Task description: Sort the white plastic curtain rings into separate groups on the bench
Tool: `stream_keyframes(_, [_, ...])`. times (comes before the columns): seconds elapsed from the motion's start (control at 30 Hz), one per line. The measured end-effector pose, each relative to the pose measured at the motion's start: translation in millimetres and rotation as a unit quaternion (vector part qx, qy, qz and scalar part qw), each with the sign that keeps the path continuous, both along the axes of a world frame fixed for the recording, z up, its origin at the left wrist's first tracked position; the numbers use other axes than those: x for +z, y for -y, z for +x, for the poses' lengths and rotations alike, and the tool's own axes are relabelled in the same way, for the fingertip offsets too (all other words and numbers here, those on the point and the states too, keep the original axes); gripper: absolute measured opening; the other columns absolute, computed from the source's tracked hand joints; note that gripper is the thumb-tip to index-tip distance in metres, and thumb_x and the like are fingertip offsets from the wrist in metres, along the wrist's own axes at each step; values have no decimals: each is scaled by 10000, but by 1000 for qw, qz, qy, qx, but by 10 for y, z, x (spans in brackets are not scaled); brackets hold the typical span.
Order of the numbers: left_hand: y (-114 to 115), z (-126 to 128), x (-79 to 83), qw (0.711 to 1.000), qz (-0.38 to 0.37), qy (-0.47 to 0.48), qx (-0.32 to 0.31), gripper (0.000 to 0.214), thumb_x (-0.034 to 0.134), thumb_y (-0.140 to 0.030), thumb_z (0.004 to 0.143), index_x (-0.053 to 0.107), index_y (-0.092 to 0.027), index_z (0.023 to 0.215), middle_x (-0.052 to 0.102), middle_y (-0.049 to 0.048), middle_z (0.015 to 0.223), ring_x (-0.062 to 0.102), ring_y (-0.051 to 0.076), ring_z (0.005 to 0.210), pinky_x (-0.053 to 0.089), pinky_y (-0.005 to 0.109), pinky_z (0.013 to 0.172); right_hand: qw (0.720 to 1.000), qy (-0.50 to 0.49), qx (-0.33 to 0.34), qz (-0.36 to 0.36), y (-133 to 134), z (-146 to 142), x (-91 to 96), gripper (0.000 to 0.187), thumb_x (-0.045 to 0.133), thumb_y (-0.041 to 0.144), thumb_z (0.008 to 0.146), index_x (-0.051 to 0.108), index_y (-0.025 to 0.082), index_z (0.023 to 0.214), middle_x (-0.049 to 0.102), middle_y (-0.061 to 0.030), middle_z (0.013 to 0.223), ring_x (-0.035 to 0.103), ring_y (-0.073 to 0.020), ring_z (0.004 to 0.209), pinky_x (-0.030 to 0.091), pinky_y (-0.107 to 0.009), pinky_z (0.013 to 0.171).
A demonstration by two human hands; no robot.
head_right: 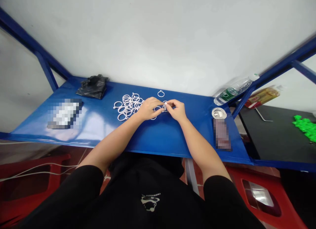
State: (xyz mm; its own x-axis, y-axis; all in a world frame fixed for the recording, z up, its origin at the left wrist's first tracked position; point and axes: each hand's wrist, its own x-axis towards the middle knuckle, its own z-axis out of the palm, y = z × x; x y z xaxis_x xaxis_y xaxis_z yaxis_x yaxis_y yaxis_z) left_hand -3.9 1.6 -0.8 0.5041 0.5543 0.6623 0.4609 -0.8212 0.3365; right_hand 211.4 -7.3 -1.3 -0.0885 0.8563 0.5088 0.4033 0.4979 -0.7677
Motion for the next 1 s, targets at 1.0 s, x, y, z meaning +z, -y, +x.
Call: stream_keyframes(1.0, [-37,9,-64,997,-24,-33,62,277,538,-311,1067,765,-211,944,783,75,909,704,222,884,505,396,826,990,133,12,35,50,-32,17,306,612,507,1009,770,265,907,792,-55,889,716,-224,787,579,-378,793])
